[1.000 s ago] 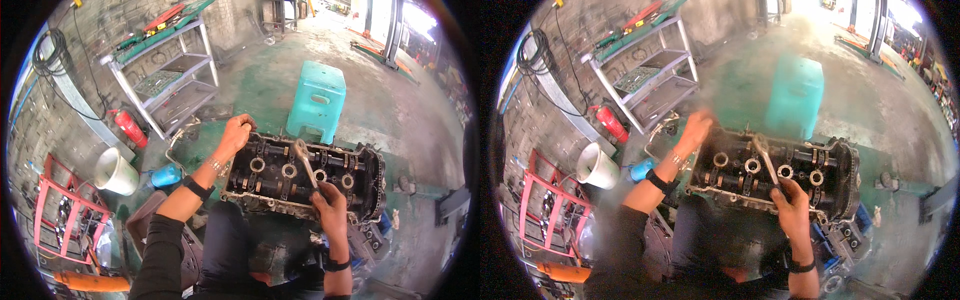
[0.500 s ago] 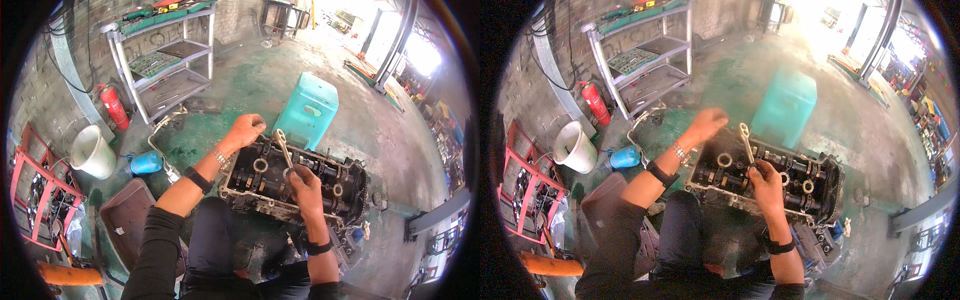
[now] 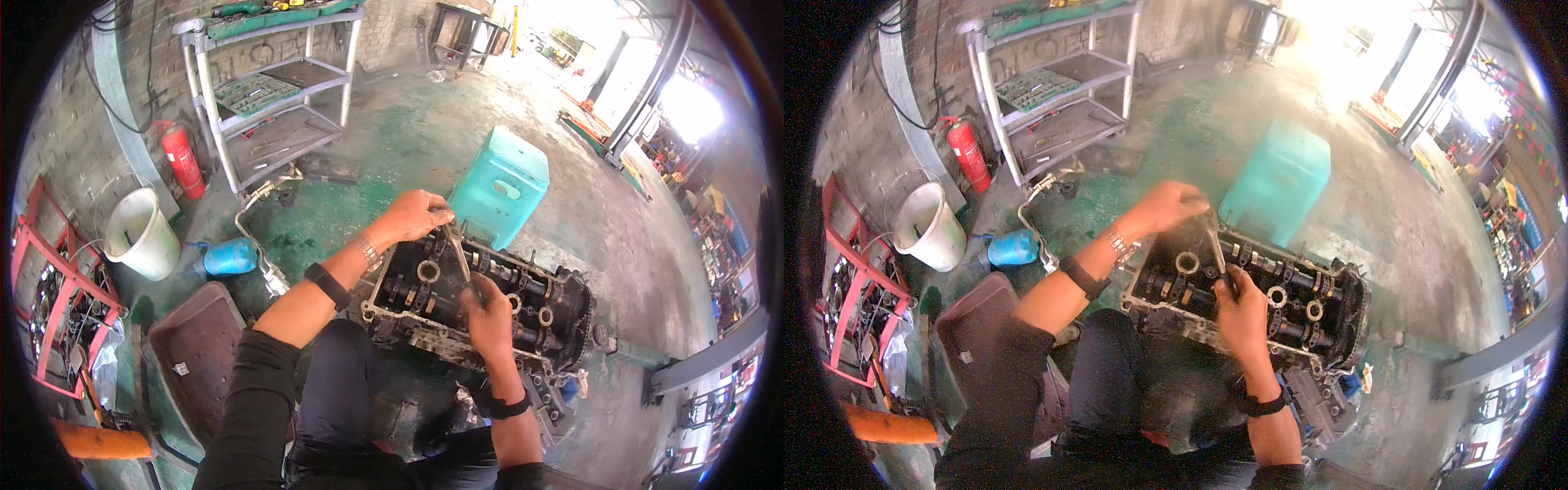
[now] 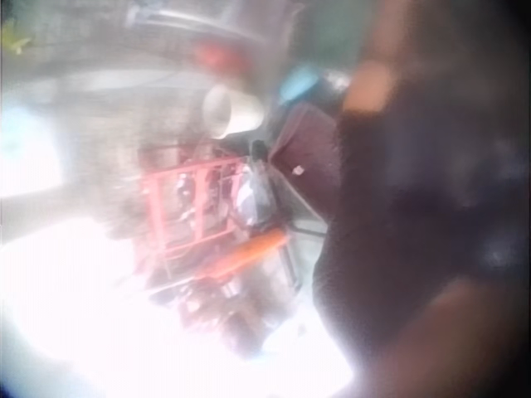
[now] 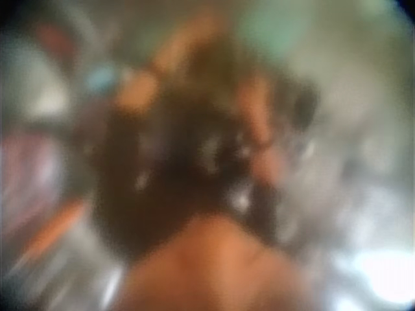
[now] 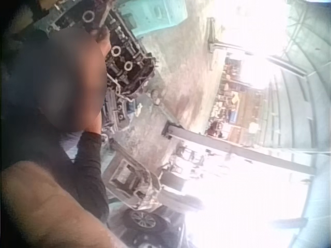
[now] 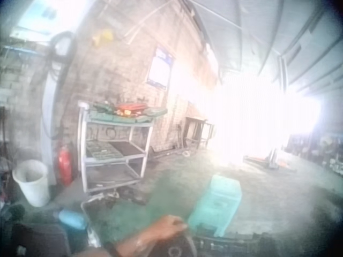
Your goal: The person uses a ratchet wrench to loosen and remove bolts from a disassembled engine block resting on a low stool. They repeatedly reposition the tool and the engine to access different bolt locations, then place removed bolts into a nearby blue parts bin.
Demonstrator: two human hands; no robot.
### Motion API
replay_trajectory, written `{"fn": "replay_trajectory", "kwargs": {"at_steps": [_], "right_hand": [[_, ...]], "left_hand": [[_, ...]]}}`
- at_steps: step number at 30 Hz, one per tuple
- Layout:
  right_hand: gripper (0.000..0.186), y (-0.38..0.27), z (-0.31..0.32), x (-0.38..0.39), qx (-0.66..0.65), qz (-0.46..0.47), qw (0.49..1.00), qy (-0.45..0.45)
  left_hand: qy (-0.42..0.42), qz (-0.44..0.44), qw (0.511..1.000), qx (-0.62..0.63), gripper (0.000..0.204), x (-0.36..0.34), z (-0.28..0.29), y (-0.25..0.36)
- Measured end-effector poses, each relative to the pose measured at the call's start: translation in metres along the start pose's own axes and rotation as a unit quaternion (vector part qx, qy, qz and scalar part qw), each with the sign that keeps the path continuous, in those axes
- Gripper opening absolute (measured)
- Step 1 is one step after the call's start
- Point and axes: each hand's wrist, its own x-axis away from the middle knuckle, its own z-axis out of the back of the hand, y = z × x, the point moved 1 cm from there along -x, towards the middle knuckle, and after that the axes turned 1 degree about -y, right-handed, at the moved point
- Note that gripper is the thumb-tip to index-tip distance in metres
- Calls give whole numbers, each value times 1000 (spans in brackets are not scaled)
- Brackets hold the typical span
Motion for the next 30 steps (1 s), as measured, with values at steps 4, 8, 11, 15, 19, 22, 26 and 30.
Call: {"fn": "replay_trajectory", "kwargs": {"at_steps": [4, 8, 11, 15, 19, 22, 26, 30], "right_hand": [[39, -13, 16, -5, 72, -12, 996, -44], [41, -14, 23, -11, 97, 15, 994, -53], [42, -11, 29, -14, 109, 1, 992, -67], [41, -13, 38, -21, 141, 46, 984, -95], [43, -15, 41, -26, 235, 62, 962, -125], [46, -15, 43, -28, 350, 163, 920, -65], [49, -8, 52, -33, 407, 168, 897, -44], [47, -8, 65, -55, 413, 228, 881, -34]], "left_hand": [[-18, -3, 1000, -1, 37, -5, -6, -1], [-62, 43, 997, -12, 40, -7, -5, 2], [-78, 46, 995, -46, 40, -7, -2, 6], [-78, 6, 993, -90, 36, -8, 1, 11], [-90, 7, 990, -109, 34, -9, 2, 13], [-97, 19, 988, -118, 33, -8, 2, 15], [-94, 42, 988, -112, 33, -6, 2, 19], [-89, 49, 989, -104, 34, -2, 2, 21]]}}
